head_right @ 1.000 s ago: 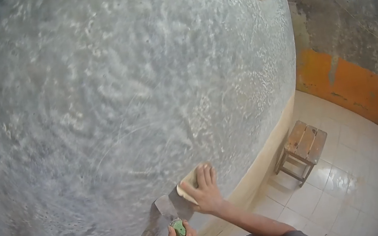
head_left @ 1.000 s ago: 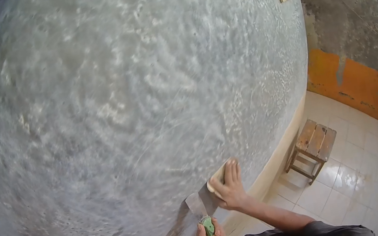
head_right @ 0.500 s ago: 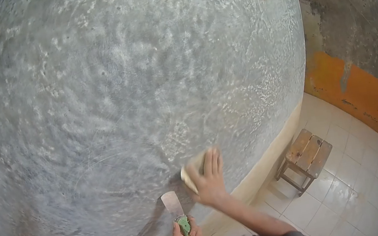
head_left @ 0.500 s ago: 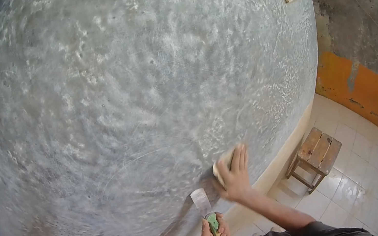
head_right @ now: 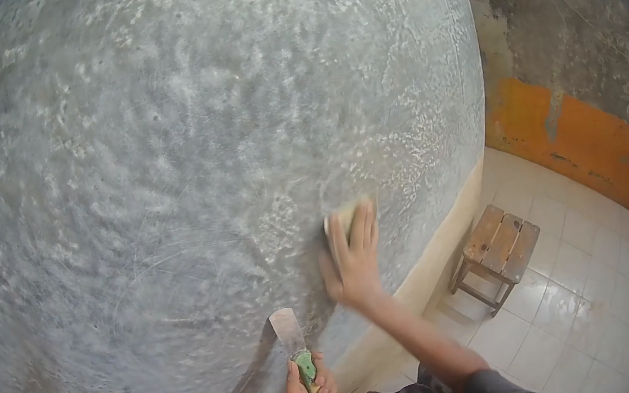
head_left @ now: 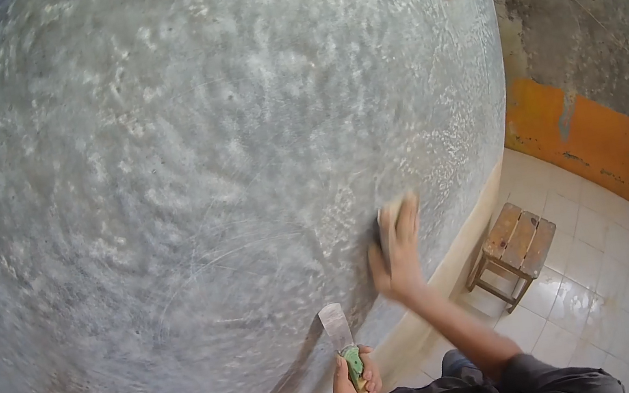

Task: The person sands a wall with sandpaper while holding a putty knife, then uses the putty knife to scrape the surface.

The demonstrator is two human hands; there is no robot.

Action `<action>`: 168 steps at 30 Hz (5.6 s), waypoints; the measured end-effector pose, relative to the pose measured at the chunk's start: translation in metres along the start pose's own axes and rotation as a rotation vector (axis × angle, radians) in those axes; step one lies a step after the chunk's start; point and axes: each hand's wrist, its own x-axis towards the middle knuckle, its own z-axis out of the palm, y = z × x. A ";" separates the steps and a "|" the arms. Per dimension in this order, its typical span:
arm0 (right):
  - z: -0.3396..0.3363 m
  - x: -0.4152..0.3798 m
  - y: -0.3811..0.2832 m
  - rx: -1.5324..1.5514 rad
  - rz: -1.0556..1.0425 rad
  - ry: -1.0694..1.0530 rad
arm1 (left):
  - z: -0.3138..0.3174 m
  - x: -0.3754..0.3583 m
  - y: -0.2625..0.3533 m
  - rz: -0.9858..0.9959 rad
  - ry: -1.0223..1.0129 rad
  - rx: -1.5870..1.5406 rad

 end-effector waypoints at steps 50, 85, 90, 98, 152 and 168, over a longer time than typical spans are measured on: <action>-0.056 0.019 0.227 0.115 0.141 -0.065 | 0.161 0.208 -0.101 -0.084 -0.155 0.082; -0.187 0.216 0.477 0.029 -0.021 -0.074 | 0.380 0.327 -0.229 0.208 0.115 0.163; -0.155 0.103 0.507 0.011 0.028 -0.184 | 0.400 0.340 -0.234 0.141 0.120 0.127; -0.214 0.250 0.512 0.038 -0.007 -0.085 | 0.446 0.372 -0.245 0.110 0.190 0.199; -0.202 0.320 0.348 -0.205 -0.787 -0.219 | 0.392 0.274 -0.132 0.495 0.238 0.234; -0.169 0.298 0.296 -0.148 -1.239 -0.372 | 0.322 0.226 -0.144 0.553 0.214 -0.050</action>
